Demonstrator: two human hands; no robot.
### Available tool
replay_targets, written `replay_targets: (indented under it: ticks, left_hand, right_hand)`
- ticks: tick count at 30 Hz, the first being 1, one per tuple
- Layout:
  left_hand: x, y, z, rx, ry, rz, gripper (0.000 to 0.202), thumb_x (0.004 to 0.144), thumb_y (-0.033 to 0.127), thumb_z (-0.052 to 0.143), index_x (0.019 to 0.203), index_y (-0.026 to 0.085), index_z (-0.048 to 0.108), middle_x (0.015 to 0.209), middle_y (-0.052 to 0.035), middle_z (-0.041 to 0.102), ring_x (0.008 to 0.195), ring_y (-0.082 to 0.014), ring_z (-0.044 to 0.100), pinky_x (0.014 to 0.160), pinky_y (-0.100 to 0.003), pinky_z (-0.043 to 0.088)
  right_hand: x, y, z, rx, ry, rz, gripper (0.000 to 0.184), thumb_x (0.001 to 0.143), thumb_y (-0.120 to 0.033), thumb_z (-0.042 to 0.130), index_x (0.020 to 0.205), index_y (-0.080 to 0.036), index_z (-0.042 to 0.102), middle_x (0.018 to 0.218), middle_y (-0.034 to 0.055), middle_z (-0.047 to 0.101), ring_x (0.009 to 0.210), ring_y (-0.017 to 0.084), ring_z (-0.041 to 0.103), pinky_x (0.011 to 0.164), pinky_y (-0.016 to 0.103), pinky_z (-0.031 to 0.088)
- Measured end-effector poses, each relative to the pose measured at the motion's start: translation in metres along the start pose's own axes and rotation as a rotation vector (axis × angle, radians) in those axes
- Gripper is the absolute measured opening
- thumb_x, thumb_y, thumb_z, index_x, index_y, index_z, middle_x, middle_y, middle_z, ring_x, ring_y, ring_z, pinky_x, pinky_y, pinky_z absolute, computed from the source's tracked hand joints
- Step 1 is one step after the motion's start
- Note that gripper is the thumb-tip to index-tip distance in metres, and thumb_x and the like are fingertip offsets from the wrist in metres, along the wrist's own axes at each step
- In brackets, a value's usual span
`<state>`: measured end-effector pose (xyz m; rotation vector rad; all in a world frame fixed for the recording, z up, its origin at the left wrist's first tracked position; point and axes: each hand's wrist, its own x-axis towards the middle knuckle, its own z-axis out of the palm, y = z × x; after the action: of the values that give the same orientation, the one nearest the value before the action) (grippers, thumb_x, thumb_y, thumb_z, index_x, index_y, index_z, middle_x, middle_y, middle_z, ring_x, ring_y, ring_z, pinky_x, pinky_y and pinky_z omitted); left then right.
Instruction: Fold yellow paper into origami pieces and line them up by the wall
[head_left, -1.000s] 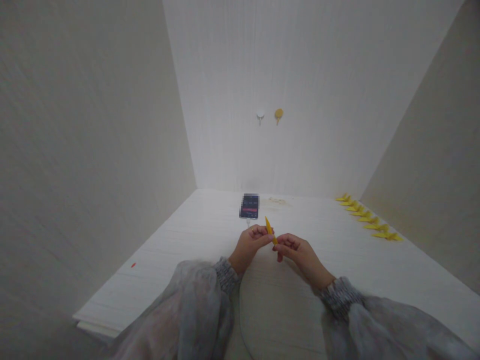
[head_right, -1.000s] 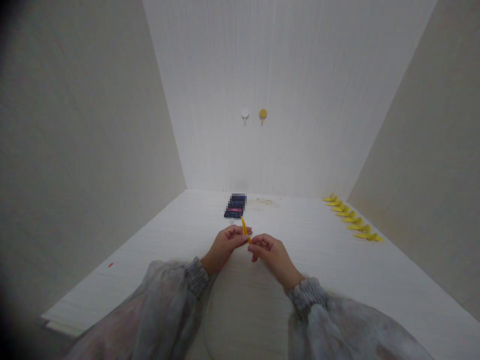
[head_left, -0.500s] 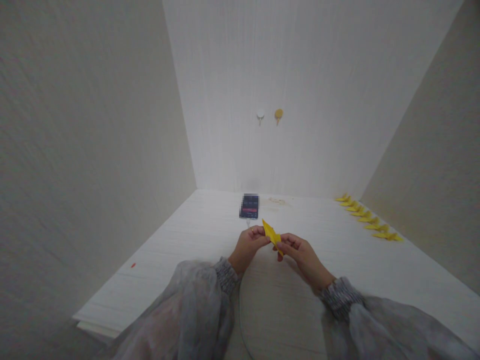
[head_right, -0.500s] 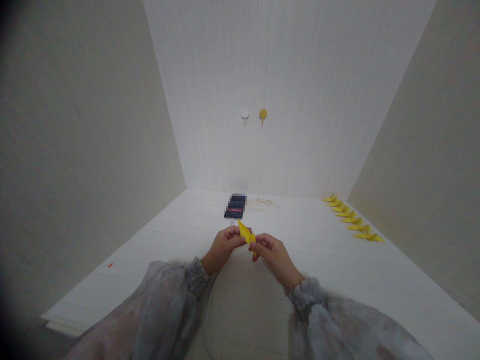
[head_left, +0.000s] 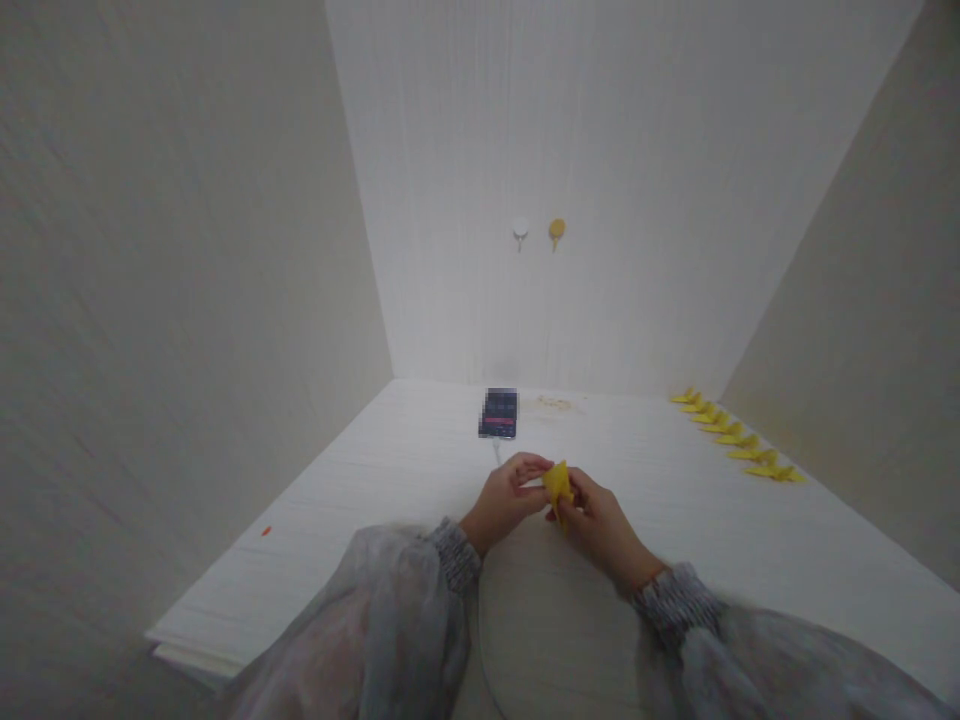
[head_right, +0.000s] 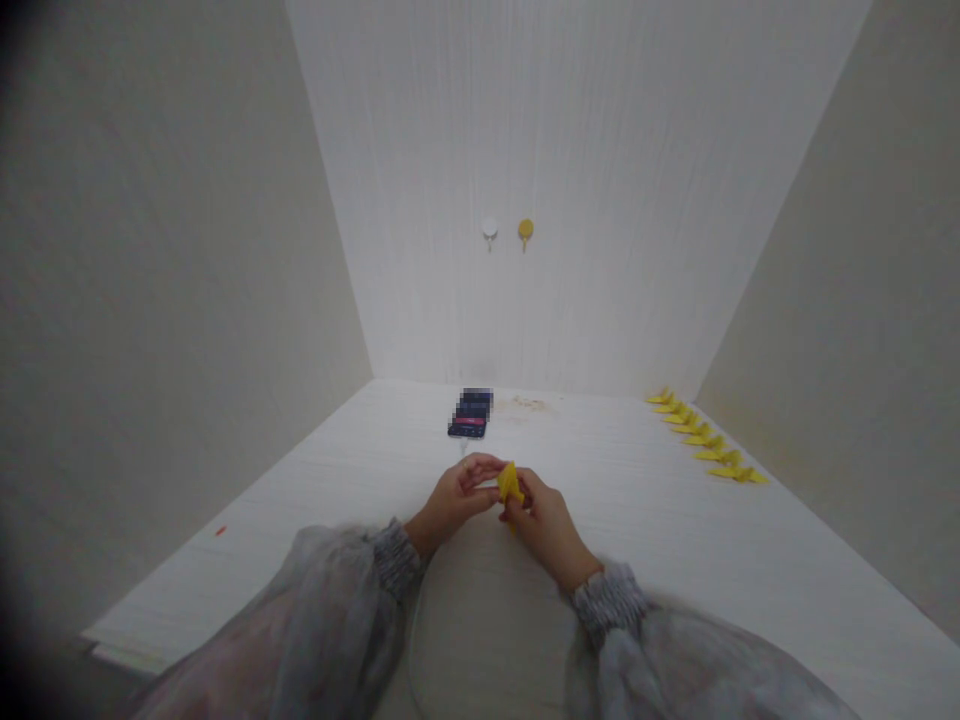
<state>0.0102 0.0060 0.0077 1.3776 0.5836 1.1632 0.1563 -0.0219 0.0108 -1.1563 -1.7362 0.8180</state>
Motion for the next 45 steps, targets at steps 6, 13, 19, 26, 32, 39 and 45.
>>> replay_targets:
  ticks: [6, 13, 19, 26, 32, 39, 45]
  left_hand:
    - [-0.003, 0.005, 0.002, 0.022, 0.006, -0.046, 0.025, 0.068, 0.032, 0.058, 0.08, 0.012, 0.064, 0.104, -0.0114, 0.057, 0.099, -0.0224, 0.05, 0.09, -0.037, 0.034]
    - [-0.001, 0.004, 0.008, -0.275, 0.087, -0.253, 0.024, 0.06, 0.029, 0.065, 0.075, 0.011, 0.058, 0.092, -0.0087, 0.059, 0.084, -0.0167, 0.055, 0.078, -0.033, 0.042]
    - [-0.003, 0.007, 0.009, -0.244, -0.037, -0.389, 0.032, 0.067, 0.041, 0.056, 0.073, 0.01, 0.055, 0.076, -0.0075, 0.061, 0.071, -0.0146, 0.058, 0.067, -0.028, 0.044]
    - [-0.004, 0.004, 0.008, -0.224, -0.04, -0.416, 0.033, 0.064, 0.042, 0.058, 0.071, 0.01, 0.057, 0.071, -0.0067, 0.062, 0.066, -0.0136, 0.058, 0.067, -0.028, 0.044]
    - [-0.005, 0.006, 0.008, -0.272, -0.094, -0.381, 0.029, 0.066, 0.038, 0.058, 0.07, 0.01, 0.056, 0.069, -0.0062, 0.062, 0.065, -0.0133, 0.059, 0.07, -0.031, 0.043]
    - [-0.005, 0.009, 0.008, -0.3, -0.093, -0.369, 0.026, 0.064, 0.034, 0.061, 0.071, 0.01, 0.056, 0.068, -0.0055, 0.062, 0.065, -0.0136, 0.059, 0.07, -0.031, 0.044]
    - [-0.007, 0.011, 0.01, -0.351, -0.112, -0.35, 0.026, 0.064, 0.033, 0.062, 0.07, 0.009, 0.055, 0.069, -0.0069, 0.062, 0.064, -0.0143, 0.059, 0.069, -0.031, 0.044]
  right_hand:
    - [0.001, 0.001, -0.003, -0.184, 0.075, -0.098, 0.024, 0.068, -0.015, 0.049, 0.092, -0.019, 0.053, 0.079, 0.003, 0.062, 0.07, 0.016, 0.059, 0.06, 0.025, 0.046]
    - [-0.002, -0.003, -0.006, -0.382, 0.109, -0.394, 0.027, 0.066, -0.007, 0.043, 0.087, -0.018, 0.056, 0.078, 0.0048, 0.061, 0.072, 0.016, 0.056, 0.064, 0.028, 0.045]
    - [-0.003, -0.005, -0.008, -0.521, 0.097, -0.451, 0.027, 0.067, -0.006, 0.043, 0.088, -0.017, 0.055, 0.076, 0.0058, 0.057, 0.07, 0.016, 0.054, 0.06, 0.027, 0.044]
    - [-0.003, -0.004, -0.007, -0.608, 0.113, -0.462, 0.025, 0.066, -0.005, 0.043, 0.085, -0.017, 0.054, 0.074, 0.0049, 0.054, 0.068, 0.015, 0.051, 0.059, 0.025, 0.042]
    - [-0.004, -0.006, -0.008, -0.689, 0.185, -0.492, 0.02, 0.066, -0.007, 0.045, 0.08, -0.016, 0.054, 0.073, 0.0056, 0.054, 0.067, 0.016, 0.05, 0.059, 0.026, 0.04]
    - [-0.004, -0.005, -0.01, -0.673, 0.246, -0.602, 0.013, 0.07, -0.013, 0.049, 0.081, -0.017, 0.054, 0.073, 0.0055, 0.055, 0.067, 0.017, 0.049, 0.06, 0.029, 0.039]
    - [-0.004, -0.01, -0.009, -0.485, 0.234, -0.538, 0.013, 0.068, -0.014, 0.053, 0.08, -0.018, 0.053, 0.071, 0.0035, 0.053, 0.069, 0.017, 0.048, 0.061, 0.029, 0.038]
